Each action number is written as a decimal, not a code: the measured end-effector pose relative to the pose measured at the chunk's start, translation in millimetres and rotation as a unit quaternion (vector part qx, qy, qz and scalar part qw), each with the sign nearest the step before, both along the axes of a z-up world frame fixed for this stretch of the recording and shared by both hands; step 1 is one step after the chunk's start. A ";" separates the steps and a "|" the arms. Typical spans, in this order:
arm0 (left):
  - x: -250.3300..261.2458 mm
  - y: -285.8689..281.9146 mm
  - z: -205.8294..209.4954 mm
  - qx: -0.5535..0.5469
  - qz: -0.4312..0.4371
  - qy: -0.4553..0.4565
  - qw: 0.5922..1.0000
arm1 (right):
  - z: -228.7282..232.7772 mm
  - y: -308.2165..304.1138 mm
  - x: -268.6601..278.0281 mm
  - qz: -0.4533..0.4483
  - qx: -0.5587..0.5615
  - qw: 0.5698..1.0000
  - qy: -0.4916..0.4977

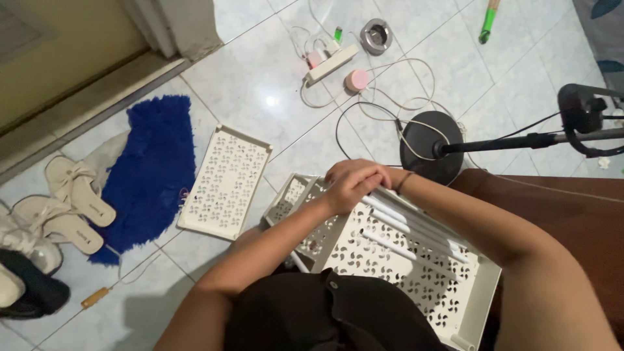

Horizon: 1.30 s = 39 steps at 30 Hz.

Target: The person assembles a white plastic rack by inserting white rods into perforated trays. They handle multiple trays and rods, repeatedly inserting and removing rods to fit them into the tray holes. The assembly is performed on the floor.

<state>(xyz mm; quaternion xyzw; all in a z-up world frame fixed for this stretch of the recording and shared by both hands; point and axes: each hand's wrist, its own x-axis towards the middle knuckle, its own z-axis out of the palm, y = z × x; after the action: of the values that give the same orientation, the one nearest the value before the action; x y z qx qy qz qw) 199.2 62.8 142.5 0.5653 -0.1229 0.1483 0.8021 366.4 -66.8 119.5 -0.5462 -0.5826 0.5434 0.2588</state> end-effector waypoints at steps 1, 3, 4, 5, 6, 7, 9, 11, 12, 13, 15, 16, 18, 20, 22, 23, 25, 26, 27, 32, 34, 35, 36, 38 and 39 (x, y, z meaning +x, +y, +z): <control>3.0 0.9 3.6 0.020 -0.010 0.021 1.000 | -4.3 -0.6 1.6 0.003 0.012 1.000 0.007; 0.9 6.6 5.9 0.061 -0.028 0.065 0.996 | -15.5 -4.0 0.9 0.011 0.035 0.999 0.019; -3.0 5.1 8.2 0.120 0.016 0.055 0.991 | -22.7 -6.6 -0.3 0.013 0.046 0.999 0.025; -10.3 4.1 10.2 0.178 0.061 0.048 0.981 | -32.3 -7.6 -1.2 0.015 0.057 0.998 0.033; -16.6 3.9 12.3 0.236 0.106 0.040 0.965 | -43.1 -8.4 -1.9 0.016 0.069 0.997 0.041; -24.7 3.1 14.9 0.276 0.135 0.066 0.949 | -53.8 -9.9 -1.5 0.018 0.079 0.996 0.044; -38.2 4.6 20.5 0.353 0.191 0.119 0.908 | -77.2 -12.6 -5.6 0.018 0.095 0.994 0.055; -46.2 10.9 25.6 0.334 0.045 0.262 0.904 | -97.8 -14.8 -9.5 0.015 0.108 0.992 0.063; -48.7 12.4 29.0 0.318 -0.030 0.330 0.888 | -106.5 -15.7 -12.8 0.011 0.118 0.991 0.066; -48.1 12.4 32.3 0.295 -0.055 0.335 0.893 | -113.0 -14.8 -11.9 0.007 0.130 0.990 0.052; -45.1 10.6 38.4 0.248 -0.103 0.344 0.900 | -118.8 -14.5 -11.8 -0.004 0.168 0.986 0.020; -42.5 10.0 40.6 0.251 -0.118 0.357 0.892 | -118.1 -14.8 -11.4 -0.007 0.118 0.993 -0.012; -38.9 9.1 43.0 0.259 -0.148 0.382 0.875 | -113.4 -13.2 -12.6 -0.012 0.017 0.997 -0.075; -39.3 7.8 43.7 0.252 -0.120 0.372 0.885 | -106.7 -9.7 -14.9 0.000 0.011 0.996 -0.084; -40.5 7.3 43.9 0.244 -0.094 0.362 0.895 | -100.4 -4.5 -16.9 0.002 -0.004 0.997 -0.079; -40.4 6.9 43.5 0.240 -0.084 0.356 0.899 | -98.3 -2.3 -16.6 -0.005 -0.016 0.997 -0.069; -40.9 6.5 43.5 0.242 -0.073 0.353 0.901 | -97.0 0.6 -17.2 -0.012 -0.051 0.996 -0.070; -41.2 6.2 44.1 0.247 -0.072 0.357 0.898 | -97.6 0.9 -17.9 -0.013 -0.074 0.994 -0.081; -42.0 5.3 44.6 0.253 -0.073 0.361 0.895 | -98.9 -0.1 -19.0 -0.013 -0.098 0.991 -0.091; -38.9 9.6 50.1 0.246 -0.100 0.384 0.884 | -96.5 0.4 -16.2 -0.005 -0.001 0.998 -0.058; -36.5 11.3 50.3 0.244 -0.099 0.369 0.891 | -86.6 -0.3 -14.3 -0.004 0.002 0.999 -0.049; -35.0 11.9 49.4 0.248 -0.097 0.352 0.897 | -79.2 -2.9 -14.4 -0.007 -0.012 0.999 -0.051; -33.4 11.5 48.5 0.253 -0.094 0.336 0.903 | -69.8 -5.3 -13.2 -0.009 -0.026 0.998 -0.053; -32.0 10.1 47.4 0.288 -0.121 0.375 0.873 | -41.9 -9.7 -3.3 -0.032 0.011 0.996 -0.082; -32.4 9.2 46.4 0.306 -0.134 0.394 0.856 | -25.5 -11.6 2.2 -0.043 0.030 0.994 -0.097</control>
<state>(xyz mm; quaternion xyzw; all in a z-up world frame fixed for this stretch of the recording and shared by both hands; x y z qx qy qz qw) 166.8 72.0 188.8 0.7716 0.0896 -0.2406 0.5819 368.6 -78.4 94.0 -0.6126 -0.5972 0.4587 0.2401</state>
